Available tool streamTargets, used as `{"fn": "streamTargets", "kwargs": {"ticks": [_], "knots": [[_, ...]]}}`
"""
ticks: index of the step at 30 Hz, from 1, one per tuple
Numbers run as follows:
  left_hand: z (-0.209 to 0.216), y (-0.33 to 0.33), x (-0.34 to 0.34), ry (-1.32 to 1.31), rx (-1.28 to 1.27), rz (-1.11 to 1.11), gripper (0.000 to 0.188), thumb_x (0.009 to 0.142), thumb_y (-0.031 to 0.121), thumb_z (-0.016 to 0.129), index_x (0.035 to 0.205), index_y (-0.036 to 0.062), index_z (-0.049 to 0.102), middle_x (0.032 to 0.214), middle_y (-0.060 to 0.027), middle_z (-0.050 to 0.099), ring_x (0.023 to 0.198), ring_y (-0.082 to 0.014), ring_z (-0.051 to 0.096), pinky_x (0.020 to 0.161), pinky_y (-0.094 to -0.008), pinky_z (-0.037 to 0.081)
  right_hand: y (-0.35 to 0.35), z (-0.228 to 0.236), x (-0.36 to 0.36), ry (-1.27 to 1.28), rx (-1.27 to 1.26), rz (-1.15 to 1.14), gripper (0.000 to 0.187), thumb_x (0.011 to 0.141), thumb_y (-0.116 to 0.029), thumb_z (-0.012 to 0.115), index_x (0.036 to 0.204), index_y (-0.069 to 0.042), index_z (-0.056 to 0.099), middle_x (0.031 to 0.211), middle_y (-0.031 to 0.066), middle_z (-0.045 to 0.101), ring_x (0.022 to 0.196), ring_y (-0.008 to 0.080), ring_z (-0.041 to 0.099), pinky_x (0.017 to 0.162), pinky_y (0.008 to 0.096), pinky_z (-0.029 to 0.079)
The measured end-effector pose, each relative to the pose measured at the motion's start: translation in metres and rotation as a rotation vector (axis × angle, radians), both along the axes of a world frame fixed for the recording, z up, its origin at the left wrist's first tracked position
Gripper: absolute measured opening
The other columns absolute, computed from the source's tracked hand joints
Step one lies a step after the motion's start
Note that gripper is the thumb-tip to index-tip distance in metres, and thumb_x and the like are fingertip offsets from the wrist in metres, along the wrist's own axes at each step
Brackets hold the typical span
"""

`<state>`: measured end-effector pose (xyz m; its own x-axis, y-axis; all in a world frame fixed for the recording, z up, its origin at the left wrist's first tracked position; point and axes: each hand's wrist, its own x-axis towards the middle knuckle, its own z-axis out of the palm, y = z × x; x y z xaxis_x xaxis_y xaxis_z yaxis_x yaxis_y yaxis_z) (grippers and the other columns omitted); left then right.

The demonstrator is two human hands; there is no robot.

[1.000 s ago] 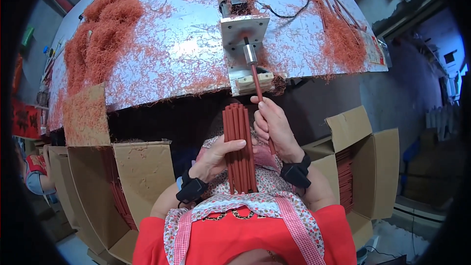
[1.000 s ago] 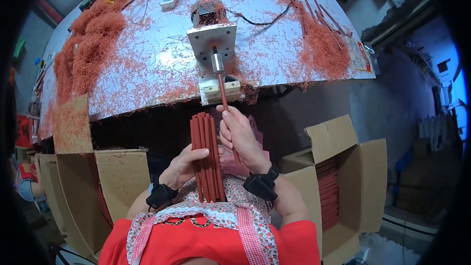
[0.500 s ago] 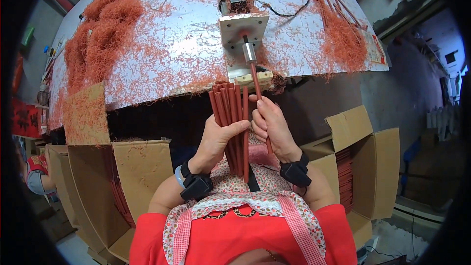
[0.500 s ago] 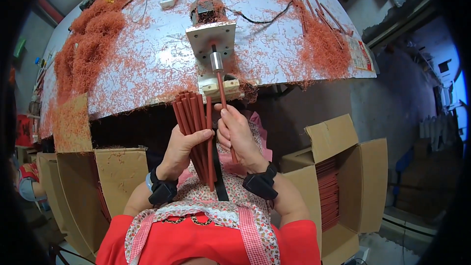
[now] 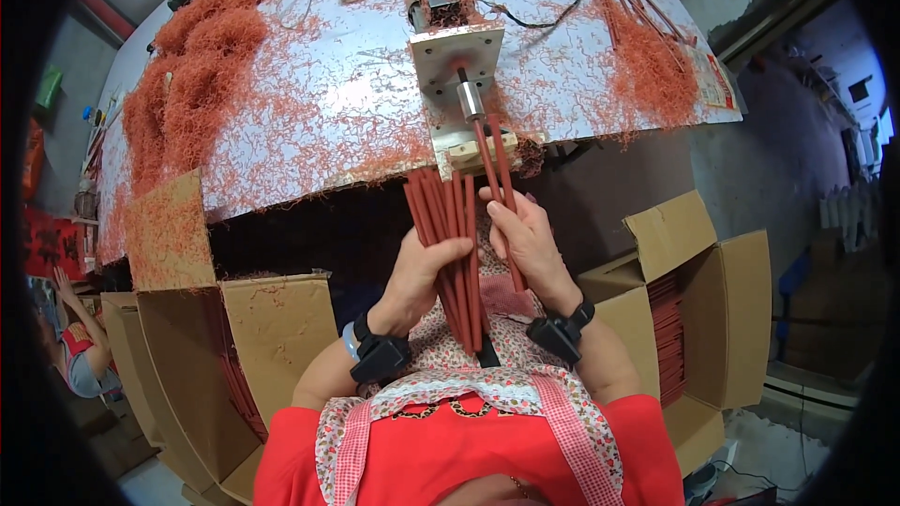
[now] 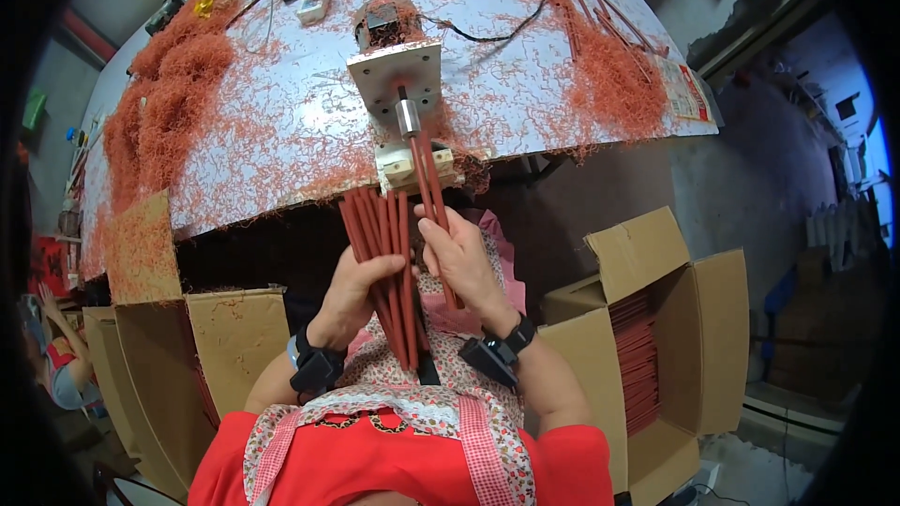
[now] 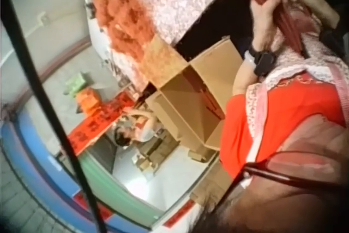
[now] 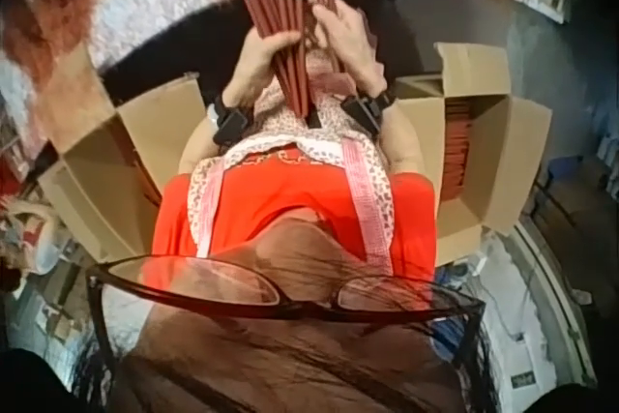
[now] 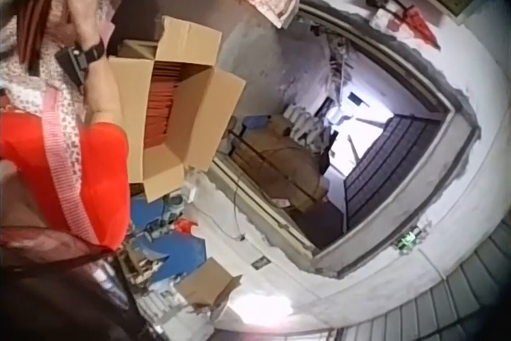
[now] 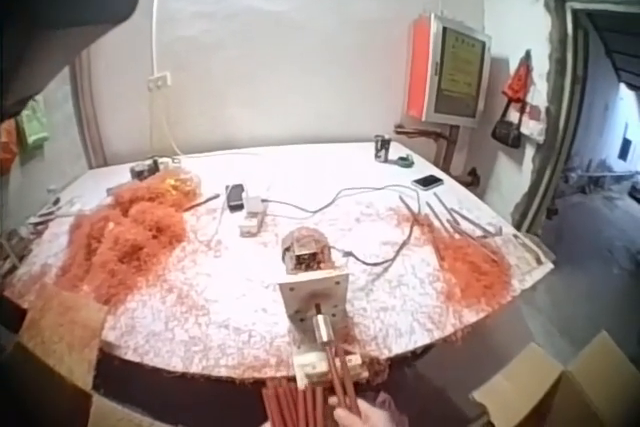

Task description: The person picks up a bundle of red tubes from a box and feeds them one by one into a machine. Once the tubes are processed, the person gathers the bundle and returns it to the box.

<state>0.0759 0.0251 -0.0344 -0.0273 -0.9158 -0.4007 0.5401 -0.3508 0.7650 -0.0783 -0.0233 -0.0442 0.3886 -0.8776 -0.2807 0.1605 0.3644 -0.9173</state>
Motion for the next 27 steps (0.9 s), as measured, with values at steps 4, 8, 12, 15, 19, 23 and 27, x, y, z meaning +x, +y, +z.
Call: {"fn": "streamTargets", "kwargs": {"ticks": [4,8,12,15,19,23,27], "knots": [[-0.004,0.028,0.003,0.213,0.214,-0.124,0.024,0.083,0.008,0.065,0.104,0.0008,0.057,0.096,-0.0087,0.064,0.079,-0.016,0.064,0.075,-0.029,0.054,-0.002,0.007,0.002,0.078,-0.072,0.061,0.03,0.097,-0.018,0.046,0.121,0.0,0.05,0.058,-0.0054,0.044,0.046,0.0025,0.04,0.045,0.0176,0.034],[0.0,0.024,0.006,0.09,0.175,-0.105,0.026,0.082,0.009,0.066,0.104,0.0008,0.056,0.093,-0.009,0.065,0.078,-0.0165,0.064,0.075,-0.0299,0.054,0.011,0.01,-0.007,0.076,-0.007,0.064,0.03,0.097,-0.019,0.047,0.118,0.001,0.049,0.057,-0.0042,0.045,0.047,0.0024,0.04,0.044,0.0181,0.032],[0.008,0.006,0.012,-0.073,0.025,-0.071,0.027,0.082,0.01,0.067,0.104,0.0001,0.056,0.09,-0.0086,0.065,0.076,-0.0162,0.065,0.073,-0.0294,0.054,0.015,0.015,-0.004,0.052,0.032,0.047,0.031,0.097,-0.018,0.045,0.122,0.0,0.049,0.057,-0.0054,0.043,0.047,0.0016,0.04,0.045,0.0162,0.032],[0.014,-0.009,0.008,-0.158,-0.086,-0.005,0.026,0.083,0.01,0.066,0.105,-0.0004,0.056,0.087,-0.0084,0.066,0.074,-0.0152,0.064,0.069,-0.0289,0.054,-0.007,0.014,0.0,0.057,-0.026,0.078,0.031,0.097,-0.017,0.045,0.122,-0.001,0.049,0.057,-0.0051,0.044,0.047,0.0025,0.041,0.045,0.0161,0.033],[0.024,-0.025,-0.004,-0.111,-0.139,0.038,0.026,0.085,0.01,0.065,0.107,-0.0003,0.056,0.088,-0.008,0.066,0.073,-0.0139,0.064,0.067,-0.0279,0.052,0.006,0.007,0.0,-0.011,-0.001,-0.017,0.031,0.096,-0.016,0.048,0.122,-0.001,0.049,0.059,-0.0044,0.046,0.048,0.0031,0.042,0.046,0.0158,0.033],[0.004,-0.035,-0.01,-0.122,-0.138,0.046,0.024,0.085,0.011,0.065,0.105,0.0003,0.057,0.089,-0.007,0.066,0.076,-0.0125,0.063,0.07,-0.027,0.051,0.037,0.026,0.004,0.093,-0.019,-0.075,0.029,0.094,-0.015,0.051,0.119,-0.002,0.051,0.062,-0.0039,0.049,0.05,0.0028,0.043,0.046,0.0163,0.034],[-0.002,-0.029,-0.015,-0.111,-0.172,0.095,0.022,0.085,0.008,0.064,0.104,-0.0004,0.055,0.094,-0.0076,0.063,0.078,-0.0127,0.061,0.071,-0.0269,0.051,0.027,0.007,0.001,0.07,-0.008,-0.138,0.026,0.093,-0.015,0.053,0.115,-0.001,0.053,0.057,-0.0043,0.047,0.047,0.0032,0.042,0.045,0.0196,0.035]]}}
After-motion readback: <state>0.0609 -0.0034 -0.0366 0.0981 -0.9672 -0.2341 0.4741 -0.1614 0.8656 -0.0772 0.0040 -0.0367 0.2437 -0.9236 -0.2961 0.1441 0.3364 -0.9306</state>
